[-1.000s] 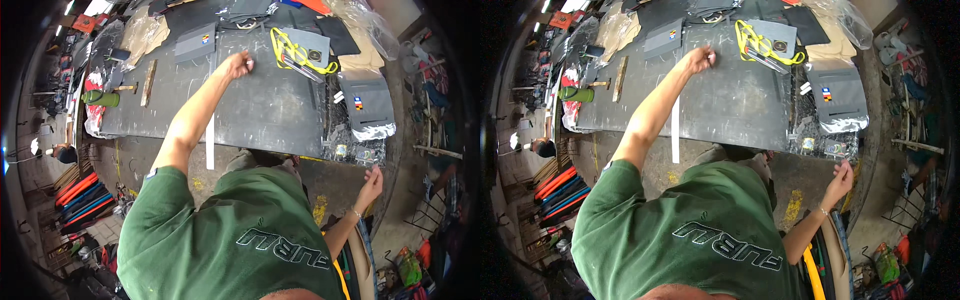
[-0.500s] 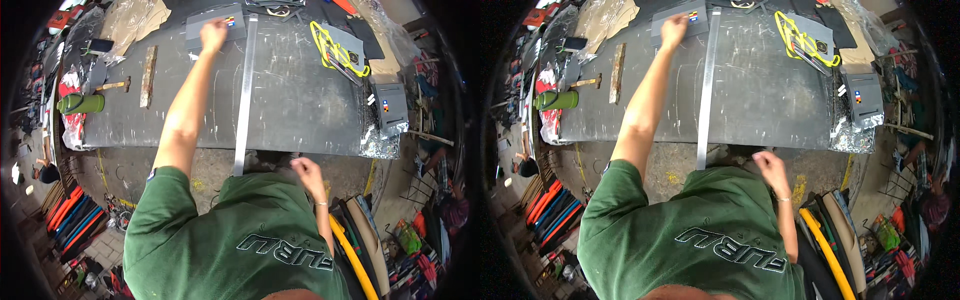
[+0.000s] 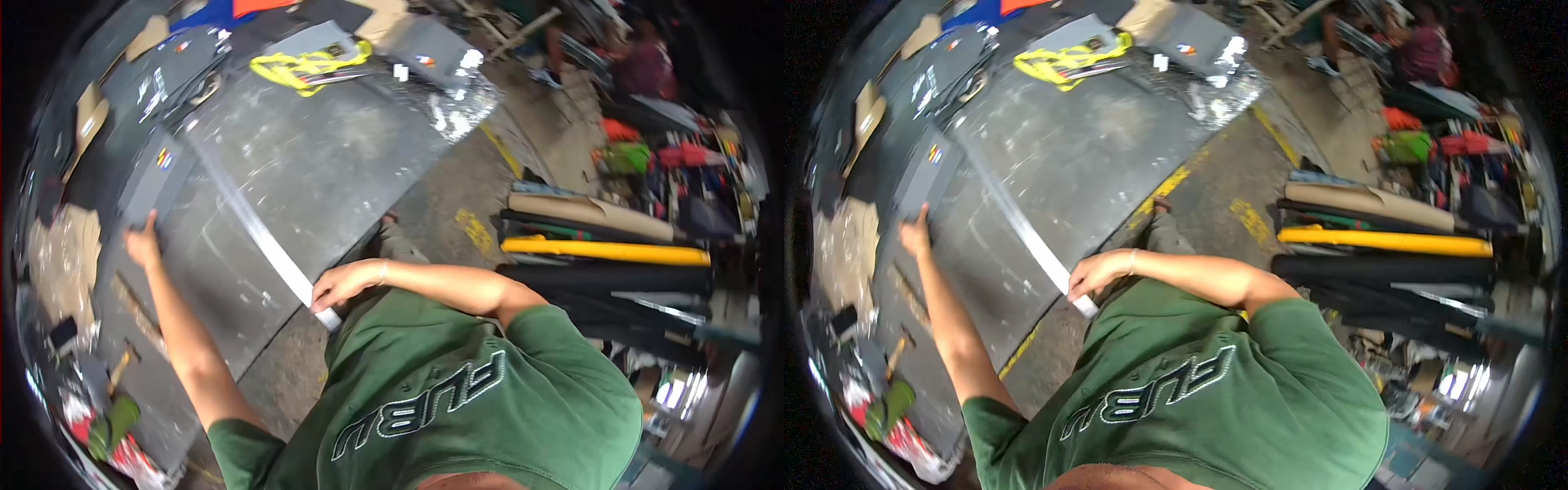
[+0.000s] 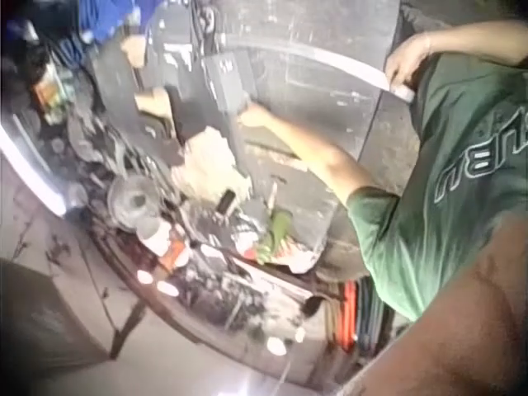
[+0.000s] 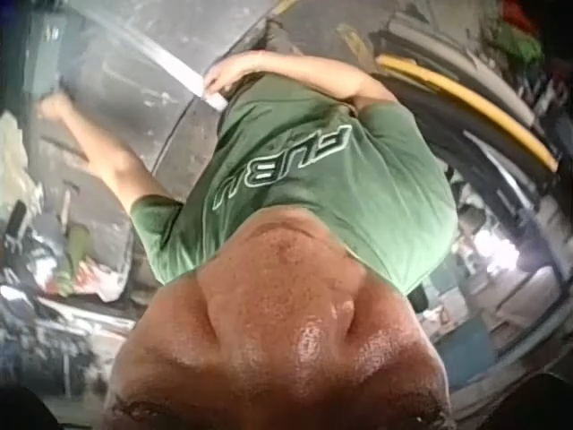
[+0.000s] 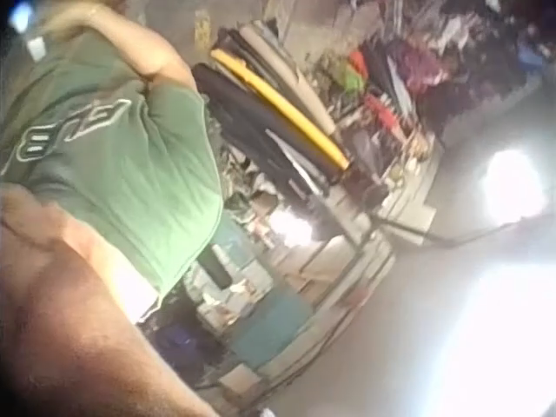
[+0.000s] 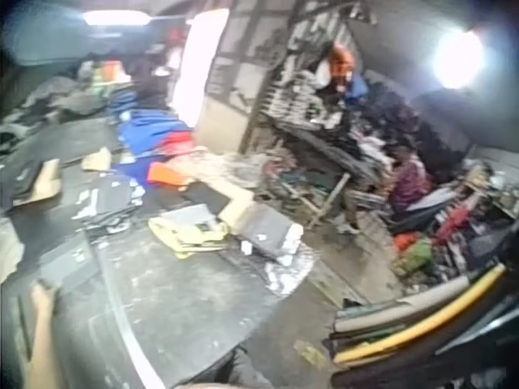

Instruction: Cutting and marking fabric on a workbench using a ruler, utility knife, and pencil.

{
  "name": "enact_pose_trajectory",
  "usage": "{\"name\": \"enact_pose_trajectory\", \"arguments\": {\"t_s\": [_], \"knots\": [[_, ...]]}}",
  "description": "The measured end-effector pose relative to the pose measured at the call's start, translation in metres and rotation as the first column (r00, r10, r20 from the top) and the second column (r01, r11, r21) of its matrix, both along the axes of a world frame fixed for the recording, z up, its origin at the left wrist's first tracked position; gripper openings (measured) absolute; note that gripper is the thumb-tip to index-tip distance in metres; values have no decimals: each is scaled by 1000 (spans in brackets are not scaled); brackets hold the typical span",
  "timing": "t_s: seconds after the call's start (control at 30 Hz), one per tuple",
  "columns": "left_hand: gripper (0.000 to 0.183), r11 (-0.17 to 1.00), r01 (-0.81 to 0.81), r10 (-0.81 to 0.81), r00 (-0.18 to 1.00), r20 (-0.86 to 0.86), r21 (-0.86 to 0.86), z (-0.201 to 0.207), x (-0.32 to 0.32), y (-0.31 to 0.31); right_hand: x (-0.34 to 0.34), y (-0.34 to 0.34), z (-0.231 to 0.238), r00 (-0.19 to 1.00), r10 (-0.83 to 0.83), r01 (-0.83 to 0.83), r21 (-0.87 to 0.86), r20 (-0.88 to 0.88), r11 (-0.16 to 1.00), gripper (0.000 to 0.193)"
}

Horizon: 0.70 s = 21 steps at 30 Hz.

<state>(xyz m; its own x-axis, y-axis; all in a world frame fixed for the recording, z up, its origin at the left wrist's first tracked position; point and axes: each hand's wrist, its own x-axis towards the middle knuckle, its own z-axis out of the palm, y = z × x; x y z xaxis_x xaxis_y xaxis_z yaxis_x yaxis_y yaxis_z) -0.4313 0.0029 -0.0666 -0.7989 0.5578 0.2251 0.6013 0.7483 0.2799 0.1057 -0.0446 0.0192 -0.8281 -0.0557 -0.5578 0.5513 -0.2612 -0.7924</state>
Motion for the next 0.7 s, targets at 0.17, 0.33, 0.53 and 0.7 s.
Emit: {"name": "enact_pose_trajectory", "arguments": {"t_s": [0.17,0.33,0.53,0.7], "knots": [[101,1000,-18,18,999,33,18,-15,15,43,14,10,0,939,-342,341,24,30,940,47],[59,999,-23,19,983,-180,-22,-6,-20,-14,52,36,40,862,-507,475,354,-5,805,40],[28,839,41,-154,974,165,542,79,49,16,189,54,12,748,-663,514,611,25,603,35],[25,658,-136,-329,833,445,741,159,64,-26,243,58,-4,665,-747,613,570,1,547,42]]}}
